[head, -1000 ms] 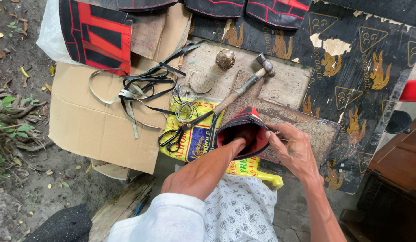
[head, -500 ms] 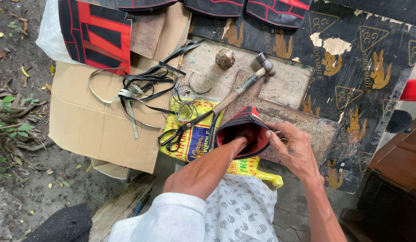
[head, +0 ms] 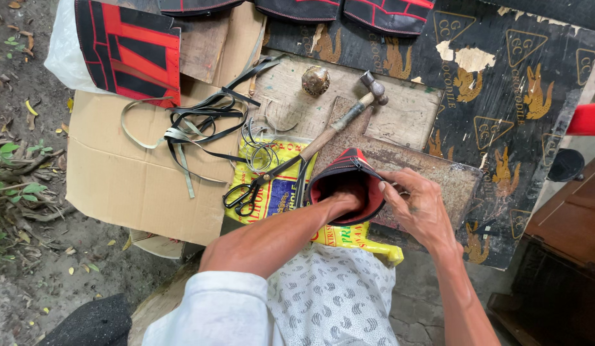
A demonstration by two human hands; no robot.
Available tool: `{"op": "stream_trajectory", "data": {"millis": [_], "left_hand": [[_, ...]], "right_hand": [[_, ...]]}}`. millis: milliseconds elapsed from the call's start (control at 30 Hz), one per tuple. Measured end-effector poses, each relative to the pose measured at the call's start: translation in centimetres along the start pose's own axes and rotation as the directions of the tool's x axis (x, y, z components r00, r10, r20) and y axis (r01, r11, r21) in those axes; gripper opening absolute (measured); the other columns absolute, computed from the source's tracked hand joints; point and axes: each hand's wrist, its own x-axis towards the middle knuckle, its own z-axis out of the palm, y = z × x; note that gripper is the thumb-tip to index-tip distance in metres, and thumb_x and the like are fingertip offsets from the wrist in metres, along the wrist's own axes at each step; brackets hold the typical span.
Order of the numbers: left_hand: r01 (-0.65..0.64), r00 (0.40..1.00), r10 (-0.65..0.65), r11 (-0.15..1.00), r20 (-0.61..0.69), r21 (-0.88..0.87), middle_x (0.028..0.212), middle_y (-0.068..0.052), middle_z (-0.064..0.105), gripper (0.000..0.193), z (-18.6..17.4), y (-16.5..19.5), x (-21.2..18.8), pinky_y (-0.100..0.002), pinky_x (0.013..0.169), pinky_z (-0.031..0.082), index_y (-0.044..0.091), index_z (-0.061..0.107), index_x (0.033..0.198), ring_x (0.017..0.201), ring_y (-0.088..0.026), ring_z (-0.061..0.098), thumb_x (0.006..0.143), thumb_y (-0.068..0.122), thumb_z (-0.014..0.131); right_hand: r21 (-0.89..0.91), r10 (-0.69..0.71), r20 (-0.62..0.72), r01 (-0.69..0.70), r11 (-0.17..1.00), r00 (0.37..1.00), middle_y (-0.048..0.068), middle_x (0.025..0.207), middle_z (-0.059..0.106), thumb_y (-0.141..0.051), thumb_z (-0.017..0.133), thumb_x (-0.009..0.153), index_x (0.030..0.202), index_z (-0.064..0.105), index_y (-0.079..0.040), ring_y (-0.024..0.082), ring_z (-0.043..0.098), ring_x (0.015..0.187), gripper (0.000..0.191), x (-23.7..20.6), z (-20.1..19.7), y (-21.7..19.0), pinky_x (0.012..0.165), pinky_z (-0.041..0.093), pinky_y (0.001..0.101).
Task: The person folds and presses the edges of a red and black leather pouch on a work table, uses a hammer to set it, trims with scissors, then turns the pouch right-side out and works the seams and interior by hand, finishing with the zipper opening.
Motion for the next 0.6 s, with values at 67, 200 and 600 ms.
{"op": "stream_trajectory", "data": {"millis": [67, 200, 600], "left_hand": [[-0.010, 1.000, 0.010, 1.000, 0.010, -0.002, 0.086, -0.023, 0.072, 0.015, 0.2, -0.2, -0.3, -0.046, 0.074, 0.059, 0.000, 0.073, 0.085, 0.086, -0.037, 0.073, 0.079, 0.013, 0.069], [-0.006, 1.000, 0.006, 1.000, 0.021, 0.010, 0.086, -0.023, 0.072, 0.015, 0.4, -0.2, -0.2, -0.046, 0.074, 0.059, 0.000, 0.073, 0.085, 0.086, -0.037, 0.073, 0.079, 0.013, 0.069], [0.018, 0.999, -0.019, 0.999, 0.027, 0.039, 0.086, -0.022, 0.072, 0.014, 0.4, 0.3, 0.6, -0.046, 0.074, 0.059, 0.000, 0.073, 0.085, 0.086, -0.037, 0.073, 0.079, 0.013, 0.069]], "right_hand": [[0.002, 0.013, 0.000, -0.013, 1.000, 1.000, 0.008, 0.080, 0.063, -0.015, 0.067, 0.094, 0.119, 0.074, -0.007, 0.016, 0.058, 0.065, 0.028, 0.1, 0.0, -0.2, 0.060, 0.048, 0.0332], [0.026, 0.167, 0.052, -0.168, 0.985, 0.985, 0.008, 0.078, 0.061, -0.016, 0.065, 0.093, 0.120, 0.073, -0.009, 0.018, 0.058, 0.058, 0.028, 0.2, -0.3, -0.6, 0.056, 0.047, 0.0353], [-0.014, 0.001, -0.006, -0.001, 1.000, 1.000, 0.009, 0.082, 0.065, -0.017, 0.066, 0.093, 0.117, 0.074, -0.007, 0.017, 0.063, 0.069, 0.027, 0.4, 0.3, 0.7, 0.063, 0.050, 0.0337]]}}
